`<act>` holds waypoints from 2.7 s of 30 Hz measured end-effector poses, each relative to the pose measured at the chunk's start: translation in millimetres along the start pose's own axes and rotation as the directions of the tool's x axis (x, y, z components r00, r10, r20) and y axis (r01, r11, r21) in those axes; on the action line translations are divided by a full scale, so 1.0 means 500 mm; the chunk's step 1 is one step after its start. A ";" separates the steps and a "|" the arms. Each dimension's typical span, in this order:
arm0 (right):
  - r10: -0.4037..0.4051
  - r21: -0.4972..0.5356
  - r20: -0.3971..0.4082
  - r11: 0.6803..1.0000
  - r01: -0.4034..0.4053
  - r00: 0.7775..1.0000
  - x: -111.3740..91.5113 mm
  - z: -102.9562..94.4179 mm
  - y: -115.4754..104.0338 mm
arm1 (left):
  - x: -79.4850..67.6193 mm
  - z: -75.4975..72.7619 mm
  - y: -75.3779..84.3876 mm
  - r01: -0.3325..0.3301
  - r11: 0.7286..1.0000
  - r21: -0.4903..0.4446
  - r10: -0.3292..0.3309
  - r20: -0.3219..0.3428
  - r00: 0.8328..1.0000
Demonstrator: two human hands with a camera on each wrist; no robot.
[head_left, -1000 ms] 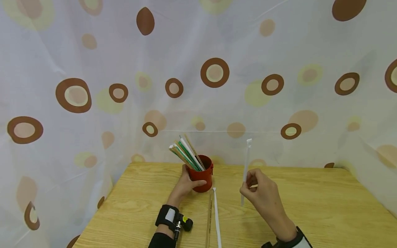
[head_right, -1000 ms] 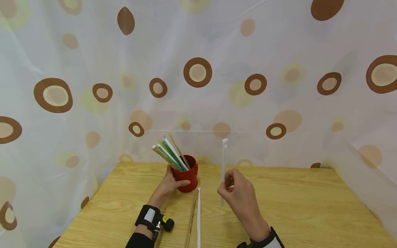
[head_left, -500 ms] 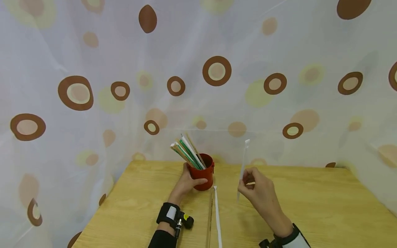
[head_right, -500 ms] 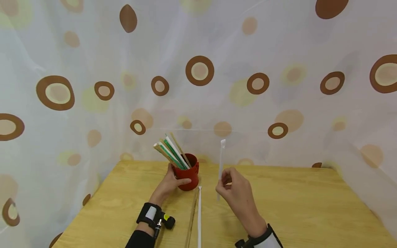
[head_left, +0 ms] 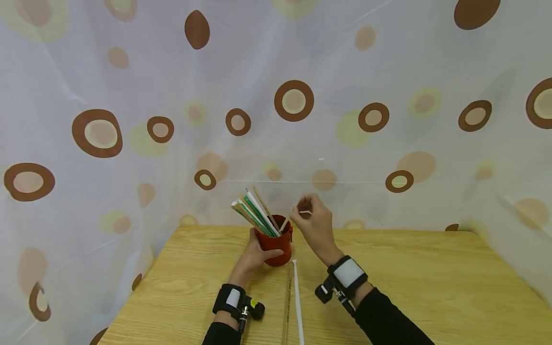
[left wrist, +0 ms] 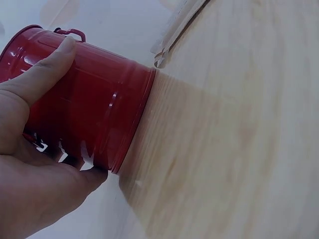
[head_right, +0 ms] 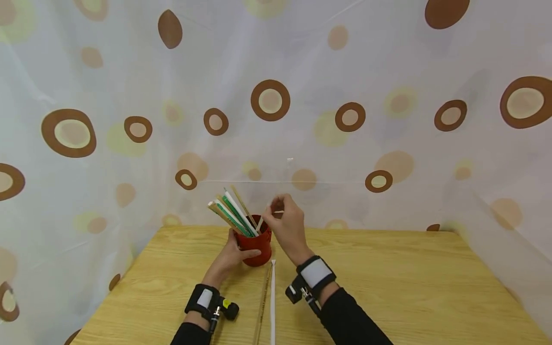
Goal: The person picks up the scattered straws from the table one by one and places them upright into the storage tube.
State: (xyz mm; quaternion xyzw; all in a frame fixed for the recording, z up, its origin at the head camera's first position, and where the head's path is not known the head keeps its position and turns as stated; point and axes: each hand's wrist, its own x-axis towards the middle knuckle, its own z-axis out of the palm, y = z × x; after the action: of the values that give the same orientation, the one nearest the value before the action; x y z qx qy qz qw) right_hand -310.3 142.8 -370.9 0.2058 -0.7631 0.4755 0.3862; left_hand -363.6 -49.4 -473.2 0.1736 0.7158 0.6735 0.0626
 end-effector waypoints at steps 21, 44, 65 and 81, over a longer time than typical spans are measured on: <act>0.229 -0.475 0.608 0.872 0.118 0.760 0.043 0.131 0.037 | 0.005 -0.005 -0.014 -0.031 1.000 0.002 0.030 0.020 0.999; 0.268 -0.469 0.515 0.883 0.006 0.814 0.061 0.064 0.007 | 0.005 -0.002 -0.003 -0.005 1.000 -0.012 0.005 0.033 0.999; 0.681 -0.604 0.516 0.719 -0.344 0.519 -0.212 -0.022 -0.052 | -0.002 -0.003 -0.001 -0.030 0.999 0.020 0.030 0.004 1.000; 0.668 -0.646 0.476 0.707 -0.288 0.572 -0.237 -0.021 -0.046 | -0.005 -0.001 0.005 -0.018 1.000 0.010 0.018 0.012 1.000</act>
State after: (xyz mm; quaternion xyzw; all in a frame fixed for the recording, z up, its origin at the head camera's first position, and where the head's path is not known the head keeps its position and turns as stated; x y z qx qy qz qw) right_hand -217.6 135.2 -448.4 0.0336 -0.9699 0.2391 -0.0329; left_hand -361.1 -50.4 -471.0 0.1842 0.7172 0.6695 0.0599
